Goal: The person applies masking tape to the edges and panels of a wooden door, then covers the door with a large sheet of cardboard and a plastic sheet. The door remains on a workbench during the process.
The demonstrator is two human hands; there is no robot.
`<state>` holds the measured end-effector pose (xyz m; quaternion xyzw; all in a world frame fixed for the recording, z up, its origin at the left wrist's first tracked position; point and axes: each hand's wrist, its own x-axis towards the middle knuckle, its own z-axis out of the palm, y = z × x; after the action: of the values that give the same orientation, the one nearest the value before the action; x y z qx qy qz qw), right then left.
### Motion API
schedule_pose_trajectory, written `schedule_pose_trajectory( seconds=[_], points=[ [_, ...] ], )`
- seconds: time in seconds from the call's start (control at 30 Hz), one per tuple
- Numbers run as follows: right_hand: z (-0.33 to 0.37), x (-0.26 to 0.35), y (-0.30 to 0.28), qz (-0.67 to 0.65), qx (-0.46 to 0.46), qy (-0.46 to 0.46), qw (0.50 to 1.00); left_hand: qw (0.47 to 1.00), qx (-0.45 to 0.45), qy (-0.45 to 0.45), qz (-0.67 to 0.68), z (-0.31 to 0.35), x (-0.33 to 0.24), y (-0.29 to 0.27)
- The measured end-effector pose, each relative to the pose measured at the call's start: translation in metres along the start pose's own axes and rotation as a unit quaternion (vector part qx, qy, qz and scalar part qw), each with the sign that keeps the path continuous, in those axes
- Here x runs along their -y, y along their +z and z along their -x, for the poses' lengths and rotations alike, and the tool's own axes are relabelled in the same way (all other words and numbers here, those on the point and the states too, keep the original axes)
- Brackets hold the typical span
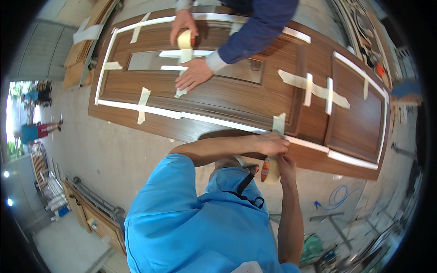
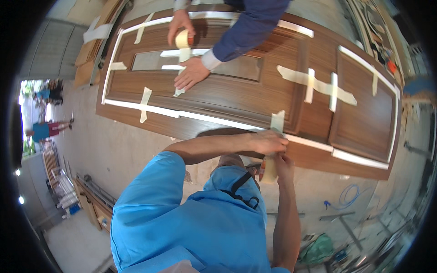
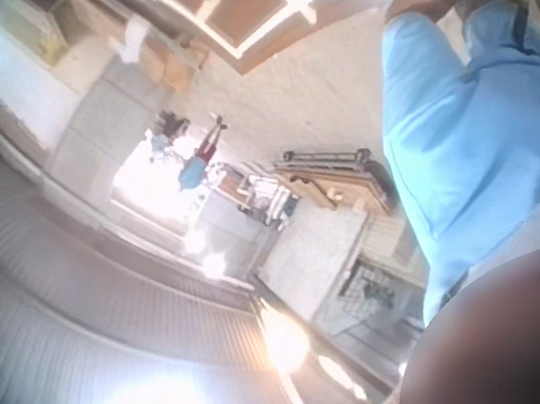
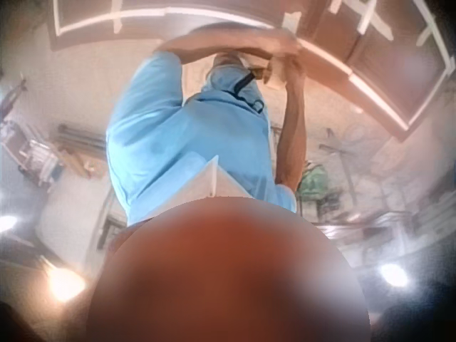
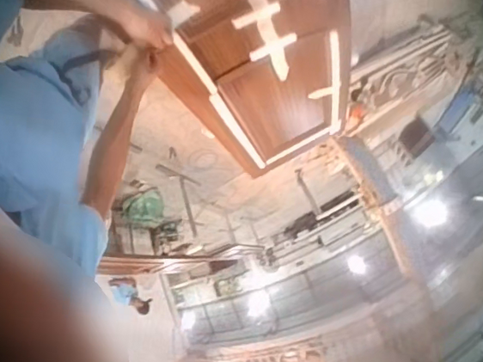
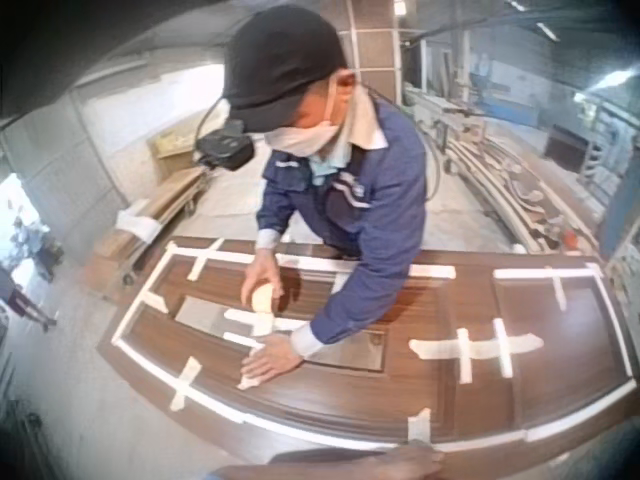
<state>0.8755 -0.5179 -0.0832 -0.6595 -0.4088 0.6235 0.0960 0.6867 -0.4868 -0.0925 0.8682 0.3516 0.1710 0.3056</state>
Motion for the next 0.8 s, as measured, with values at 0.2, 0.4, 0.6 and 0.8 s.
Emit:
schedule_pose_trajectory(
  seconds=[0.2, 0.4, 0.6, 0.8],
  points=[
    [0.004, 0.009, 0.007, -0.053, -0.030, 0.035, 0.998, 0.995, -0.090, 0.038, 0.006, 0.007, 0.008, 0.012],
    [-0.004, -0.010, 0.016, -0.392, 0.049, 0.201, 0.897, 0.988, -0.111, 0.090, 0.060, 0.013, 0.016, 0.012],
    [0.015, -0.018, 0.008, -0.326, 0.082, 0.150, 0.930, 0.995, -0.048, 0.057, 0.068, 0.013, 0.015, 0.004],
    [0.054, -0.028, -0.022, -0.221, 0.079, 0.126, 0.964, 0.998, 0.015, 0.048, -0.024, 0.016, 0.013, 0.006]
  ],
)
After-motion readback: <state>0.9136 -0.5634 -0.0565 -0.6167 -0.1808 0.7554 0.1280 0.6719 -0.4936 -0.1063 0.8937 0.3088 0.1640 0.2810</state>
